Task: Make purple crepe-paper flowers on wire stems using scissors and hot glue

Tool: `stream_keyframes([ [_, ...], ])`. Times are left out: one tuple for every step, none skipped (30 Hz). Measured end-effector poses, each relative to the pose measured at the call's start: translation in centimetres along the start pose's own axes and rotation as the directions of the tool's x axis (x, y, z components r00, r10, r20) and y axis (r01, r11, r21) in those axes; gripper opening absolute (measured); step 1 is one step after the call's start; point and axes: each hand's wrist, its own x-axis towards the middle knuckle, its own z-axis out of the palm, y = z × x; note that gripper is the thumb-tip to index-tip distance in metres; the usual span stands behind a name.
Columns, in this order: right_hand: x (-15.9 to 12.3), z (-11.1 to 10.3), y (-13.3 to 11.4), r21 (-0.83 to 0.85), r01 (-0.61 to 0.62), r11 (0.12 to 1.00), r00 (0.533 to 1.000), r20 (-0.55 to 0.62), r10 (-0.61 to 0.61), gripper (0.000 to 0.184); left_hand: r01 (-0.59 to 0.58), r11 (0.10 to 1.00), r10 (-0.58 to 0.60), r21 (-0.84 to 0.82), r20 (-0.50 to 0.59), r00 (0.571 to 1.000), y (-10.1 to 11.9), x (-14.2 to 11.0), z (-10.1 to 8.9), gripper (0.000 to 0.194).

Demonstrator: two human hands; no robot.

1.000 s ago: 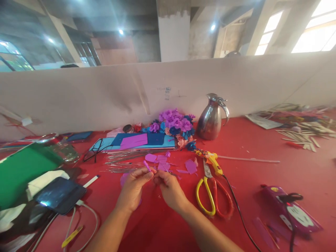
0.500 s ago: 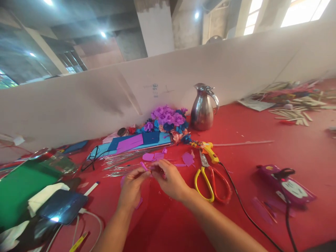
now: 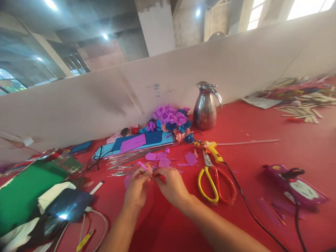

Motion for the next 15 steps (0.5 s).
stream_keyframes([
  [-0.24,0.4,-0.09,0.004,-0.009,1.0,1.0,0.012,0.009,0.02,0.029,0.999,-0.029,-0.04,0.011,1.0,-0.05,-0.05,0.01,0.018],
  [-0.43,0.67,-0.14,0.007,-0.013,1.0,1.0,0.013,0.013,0.021,0.053,0.996,-0.052,-0.065,0.019,0.998,-0.06,-0.06,-0.03,0.018],
  [-0.56,0.81,-0.15,0.012,-0.016,1.0,1.0,0.003,0.016,0.021,0.078,0.994,-0.076,-0.073,0.03,0.997,-0.03,-0.04,-0.1,0.017],
  [-0.61,0.83,-0.13,0.025,-0.021,0.999,1.0,-0.011,0.021,0.021,0.107,0.992,-0.104,-0.068,0.047,0.993,0.04,0.0,-0.21,0.018],
  [-0.61,0.78,-0.09,0.049,-0.029,0.998,0.999,-0.022,0.03,0.021,0.138,0.989,-0.134,-0.056,0.073,0.988,0.13,0.06,-0.34,0.021],
  [-0.57,0.69,-0.03,0.076,-0.04,0.996,0.999,-0.027,0.042,0.021,0.169,0.985,-0.163,-0.042,0.103,0.981,0.23,0.13,-0.48,0.025],
  [-0.51,0.6,0.03,0.098,-0.05,0.994,0.998,-0.029,0.053,0.02,0.192,0.981,-0.186,-0.032,0.134,0.973,0.33,0.2,-0.61,0.028],
  [-0.45,0.53,0.08,0.109,-0.058,0.992,0.998,-0.031,0.061,0.02,0.205,0.978,-0.198,-0.026,0.156,0.968,0.41,0.25,-0.72,0.03],
  [-0.4,0.49,0.11,0.111,-0.061,0.992,0.997,-0.03,0.065,0.019,0.204,0.979,-0.198,-0.022,0.167,0.966,0.47,0.3,-0.81,0.03],
  [-0.37,0.49,0.13,0.106,-0.062,0.992,0.998,-0.025,0.065,0.019,0.195,0.981,-0.189,-0.016,0.164,0.968,0.49,0.34,-0.87,0.027],
  [-0.36,0.52,0.13,0.098,-0.062,0.993,0.998,-0.019,0.064,0.018,0.183,0.983,-0.18,-0.006,0.154,0.971,0.48,0.36,-0.9,0.025],
  [-0.38,0.57,0.12,0.092,-0.062,0.994,0.998,-0.012,0.063,0.018,0.173,0.985,-0.172,0.007,0.141,0.975,0.46,0.39,-0.91,0.022],
  [-0.41,0.63,0.1,0.089,-0.062,0.994,0.998,-0.002,0.062,0.017,0.16,0.987,-0.161,0.016,0.128,0.979,0.44,0.41,-0.9,0.02],
  [-0.44,0.69,0.1,0.087,-0.063,0.994,0.998,0.007,0.063,0.017,0.148,0.989,-0.149,0.022,0.118,0.982,0.43,0.43,-0.88,0.018],
  [-0.48,0.73,0.11,0.085,-0.066,0.994,0.998,0.014,0.065,0.017,0.135,0.99,-0.137,0.027,0.113,0.984,0.44,0.44,-0.86,0.017],
])
